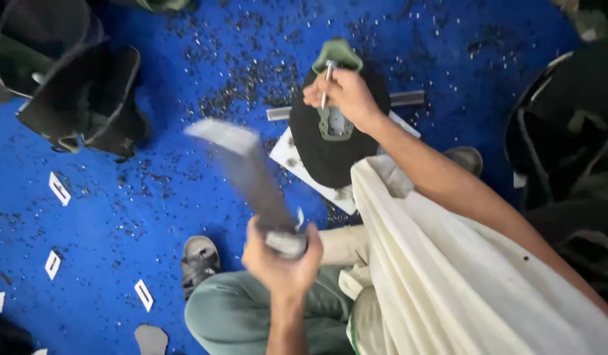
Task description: Punching holes into shoe upper components using a manual punch and a hammer.
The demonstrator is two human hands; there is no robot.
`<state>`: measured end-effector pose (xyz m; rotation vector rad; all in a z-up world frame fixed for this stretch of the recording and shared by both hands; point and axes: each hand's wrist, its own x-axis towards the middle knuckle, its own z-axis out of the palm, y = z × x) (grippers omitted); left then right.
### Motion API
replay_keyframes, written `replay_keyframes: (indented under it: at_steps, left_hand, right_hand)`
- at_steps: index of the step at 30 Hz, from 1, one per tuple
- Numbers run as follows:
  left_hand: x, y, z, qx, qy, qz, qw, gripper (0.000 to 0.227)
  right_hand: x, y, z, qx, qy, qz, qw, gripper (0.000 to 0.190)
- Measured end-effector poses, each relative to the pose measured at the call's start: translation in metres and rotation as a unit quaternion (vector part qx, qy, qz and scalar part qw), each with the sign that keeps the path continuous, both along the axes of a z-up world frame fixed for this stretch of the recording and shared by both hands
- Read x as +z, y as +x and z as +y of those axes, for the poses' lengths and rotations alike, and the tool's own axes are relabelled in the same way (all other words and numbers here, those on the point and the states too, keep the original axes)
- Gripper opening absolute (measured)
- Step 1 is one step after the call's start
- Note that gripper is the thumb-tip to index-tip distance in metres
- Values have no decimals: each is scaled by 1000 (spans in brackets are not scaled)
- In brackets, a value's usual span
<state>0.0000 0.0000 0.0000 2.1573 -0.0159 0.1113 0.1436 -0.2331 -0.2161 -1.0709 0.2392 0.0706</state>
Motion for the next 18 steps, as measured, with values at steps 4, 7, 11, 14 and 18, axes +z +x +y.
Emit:
replay_keyframes:
  at_steps: [4,7,11,14,18]
  left_hand:
    - [-6,-3,11,-64,-254,-63,963,41]
    - [-64,13,2,-123,-299,-91,942,33]
    - [-115,9,-2,-62,24,37,997,39]
    - [-62,6,-4,-36,36,117,992,37]
    - [12,8,-8,-6,-53,-13,999,45]
  right_hand:
    - [3,-8,8,3,-102,-26,994,10]
    - [19,-22,14,-16,-350,-176,920,19]
    - [-4,-18,9,-14,-356,-203,912,16]
    - [7,4,-6,-46,-120,-63,990,15]
    - [10,16,-8,-32,-133,4,991,14]
